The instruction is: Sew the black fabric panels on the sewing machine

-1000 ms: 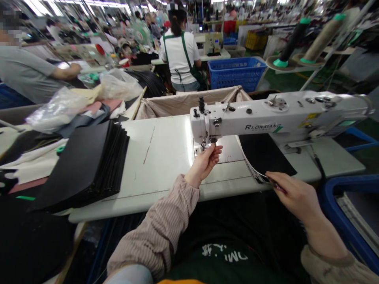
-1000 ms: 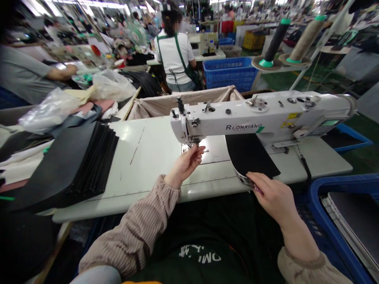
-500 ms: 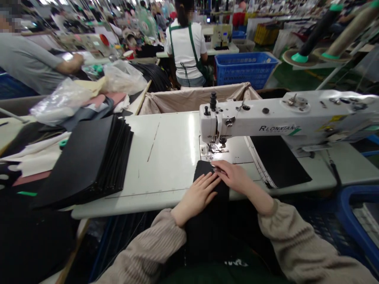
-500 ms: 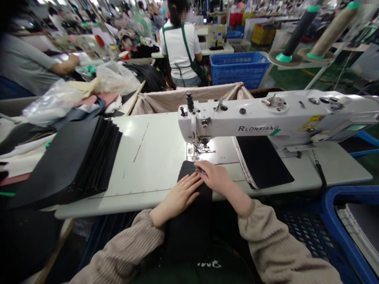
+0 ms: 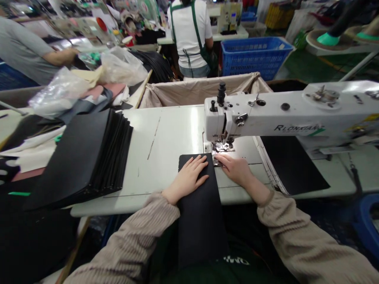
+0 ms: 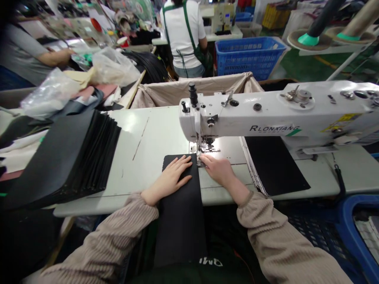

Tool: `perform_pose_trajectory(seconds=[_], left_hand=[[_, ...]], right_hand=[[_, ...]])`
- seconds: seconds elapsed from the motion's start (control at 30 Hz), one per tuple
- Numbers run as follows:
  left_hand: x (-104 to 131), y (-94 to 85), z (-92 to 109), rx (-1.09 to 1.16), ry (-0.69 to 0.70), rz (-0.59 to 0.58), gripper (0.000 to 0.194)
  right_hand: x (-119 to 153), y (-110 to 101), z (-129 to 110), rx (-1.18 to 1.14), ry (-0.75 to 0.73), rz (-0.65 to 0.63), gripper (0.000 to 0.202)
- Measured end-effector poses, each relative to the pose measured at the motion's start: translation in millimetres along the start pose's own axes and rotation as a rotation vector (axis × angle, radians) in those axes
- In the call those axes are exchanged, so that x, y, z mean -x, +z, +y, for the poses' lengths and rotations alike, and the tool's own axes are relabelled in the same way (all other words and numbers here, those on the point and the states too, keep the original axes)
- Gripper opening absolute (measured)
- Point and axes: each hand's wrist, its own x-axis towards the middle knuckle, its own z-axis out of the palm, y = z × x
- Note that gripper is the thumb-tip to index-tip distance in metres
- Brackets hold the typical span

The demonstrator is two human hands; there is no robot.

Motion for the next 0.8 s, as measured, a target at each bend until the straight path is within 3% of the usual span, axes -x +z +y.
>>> perform_pose_trajectory(seconds=[0.23,0.8], left_hand=[[-30.9,4.5,-9.3,0.037,0.013,0.007,0.049],[-32.9,4.2,-6.9,0.083,0.007,0.021,0.053]], right_hand=[[-0.3,2.0,-1.6,0.024,0.065,0.018,0.047],[-2.5,-1.0,-1.4,-0.007,0.064,-0.029,0.051]])
